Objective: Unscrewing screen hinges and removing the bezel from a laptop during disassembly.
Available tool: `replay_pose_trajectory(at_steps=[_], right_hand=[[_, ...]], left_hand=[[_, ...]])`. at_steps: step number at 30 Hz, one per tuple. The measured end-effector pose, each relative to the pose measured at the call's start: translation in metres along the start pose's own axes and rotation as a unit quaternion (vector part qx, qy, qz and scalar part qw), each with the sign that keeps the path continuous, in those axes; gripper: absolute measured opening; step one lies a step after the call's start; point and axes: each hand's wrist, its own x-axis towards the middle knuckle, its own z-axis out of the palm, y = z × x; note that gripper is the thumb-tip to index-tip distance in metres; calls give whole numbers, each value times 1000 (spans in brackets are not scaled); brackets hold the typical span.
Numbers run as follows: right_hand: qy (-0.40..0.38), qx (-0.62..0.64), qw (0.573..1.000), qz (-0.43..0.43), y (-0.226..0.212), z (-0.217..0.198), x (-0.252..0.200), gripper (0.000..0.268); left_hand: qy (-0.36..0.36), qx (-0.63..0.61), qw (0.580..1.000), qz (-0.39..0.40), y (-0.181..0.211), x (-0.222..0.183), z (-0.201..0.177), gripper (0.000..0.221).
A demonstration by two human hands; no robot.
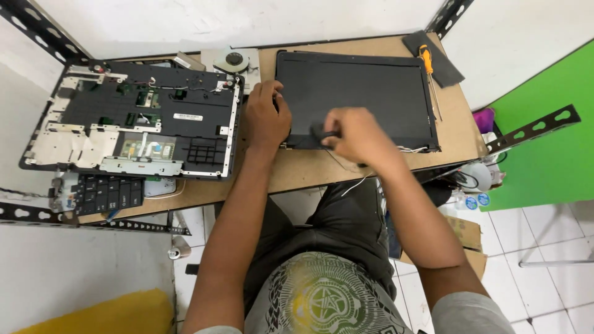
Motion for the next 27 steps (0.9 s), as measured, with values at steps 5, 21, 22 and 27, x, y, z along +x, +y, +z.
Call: replay_pose_trajectory(at_steps=[5, 21, 22, 27], right_hand=[[143, 86, 984, -63, 0, 16, 27, 18], [-63, 137, 977, -152, -24, 7, 41, 9], [-61, 138, 977, -154, -24, 10, 47, 9], [12, 102, 983, -150, -16, 30, 76, 14]], left_hand=[[25, -73, 996, -37, 10, 0, -6, 17], [72, -436, 872, -212, -38, 8, 23, 36], [72, -435, 873, -209, -38, 8, 24, 36], [85, -436, 873, -200, -47, 4, 36, 45]])
